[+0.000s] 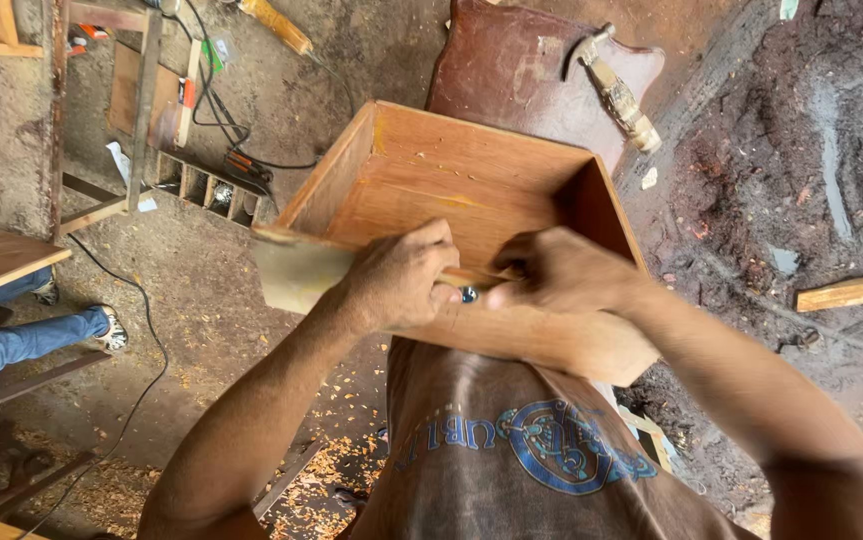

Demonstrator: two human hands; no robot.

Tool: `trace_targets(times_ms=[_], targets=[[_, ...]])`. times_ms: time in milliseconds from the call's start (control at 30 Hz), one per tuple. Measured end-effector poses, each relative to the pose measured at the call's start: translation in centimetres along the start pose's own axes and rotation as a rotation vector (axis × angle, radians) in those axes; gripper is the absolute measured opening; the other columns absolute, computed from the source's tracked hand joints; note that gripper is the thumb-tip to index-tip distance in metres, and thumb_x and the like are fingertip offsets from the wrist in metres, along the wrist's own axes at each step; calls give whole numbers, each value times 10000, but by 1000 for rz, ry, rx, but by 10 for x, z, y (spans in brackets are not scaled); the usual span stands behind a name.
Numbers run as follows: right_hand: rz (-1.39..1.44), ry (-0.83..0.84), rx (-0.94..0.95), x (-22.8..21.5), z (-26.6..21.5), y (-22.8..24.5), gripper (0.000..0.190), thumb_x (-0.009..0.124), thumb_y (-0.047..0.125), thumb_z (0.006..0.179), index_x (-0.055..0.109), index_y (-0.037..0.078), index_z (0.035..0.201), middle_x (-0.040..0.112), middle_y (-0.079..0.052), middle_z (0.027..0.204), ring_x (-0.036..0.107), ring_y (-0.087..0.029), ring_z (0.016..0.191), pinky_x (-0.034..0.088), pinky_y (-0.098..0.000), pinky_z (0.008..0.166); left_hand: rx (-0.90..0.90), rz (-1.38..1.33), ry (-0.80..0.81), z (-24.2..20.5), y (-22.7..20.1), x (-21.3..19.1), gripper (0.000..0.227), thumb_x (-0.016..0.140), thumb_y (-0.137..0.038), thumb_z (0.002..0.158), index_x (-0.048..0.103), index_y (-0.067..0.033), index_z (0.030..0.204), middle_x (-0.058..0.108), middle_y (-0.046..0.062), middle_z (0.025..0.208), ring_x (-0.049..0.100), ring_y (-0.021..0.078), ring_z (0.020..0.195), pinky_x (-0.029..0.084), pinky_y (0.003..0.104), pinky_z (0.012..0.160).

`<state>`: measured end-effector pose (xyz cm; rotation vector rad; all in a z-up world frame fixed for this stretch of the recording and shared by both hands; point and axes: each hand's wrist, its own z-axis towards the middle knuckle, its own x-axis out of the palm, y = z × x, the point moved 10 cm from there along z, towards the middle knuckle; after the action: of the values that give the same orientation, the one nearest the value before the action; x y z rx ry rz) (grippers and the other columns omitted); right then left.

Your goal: The person installs a lock mechanism into a wooden drawer. They insert the lock cylinder into a pre-drilled hole, secure it with a nut, and test the operation using a key. The person also uses a screwdriver to adjust the lock components.

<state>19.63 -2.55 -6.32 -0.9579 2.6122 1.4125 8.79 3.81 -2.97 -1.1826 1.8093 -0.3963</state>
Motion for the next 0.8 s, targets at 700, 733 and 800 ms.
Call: trace_targets(times_ms=[700,733,800], targets=[[735,-456,853,86,-26,-262,200,656,66,970,683,-86,1097,731,-161,926,694,-241,797,595,-365,725,327,71,-352,-138,62,37,265,836,-153,763,669,-11,912,593,124,992,650,302,847,548,448,735],[654,-520,847,77,-28,-244,212,660,88,977,679,-78,1108,733,-158,940,701,-241,817,596,-354,736,367,118,-398,-146,75,37,263,833,-148,769,672,-12,925,598,122,993,648,308,858,547,448,741],[552,-685,793,58,-27,-205,234,677,88,983,677,-91,1134,733,-182,967,699,-251,831,579,-356,735,442,189,-476,-152,105,30,251,823,-131,769,679,-13,938,608,119,993,647,309,867,544,444,743]])
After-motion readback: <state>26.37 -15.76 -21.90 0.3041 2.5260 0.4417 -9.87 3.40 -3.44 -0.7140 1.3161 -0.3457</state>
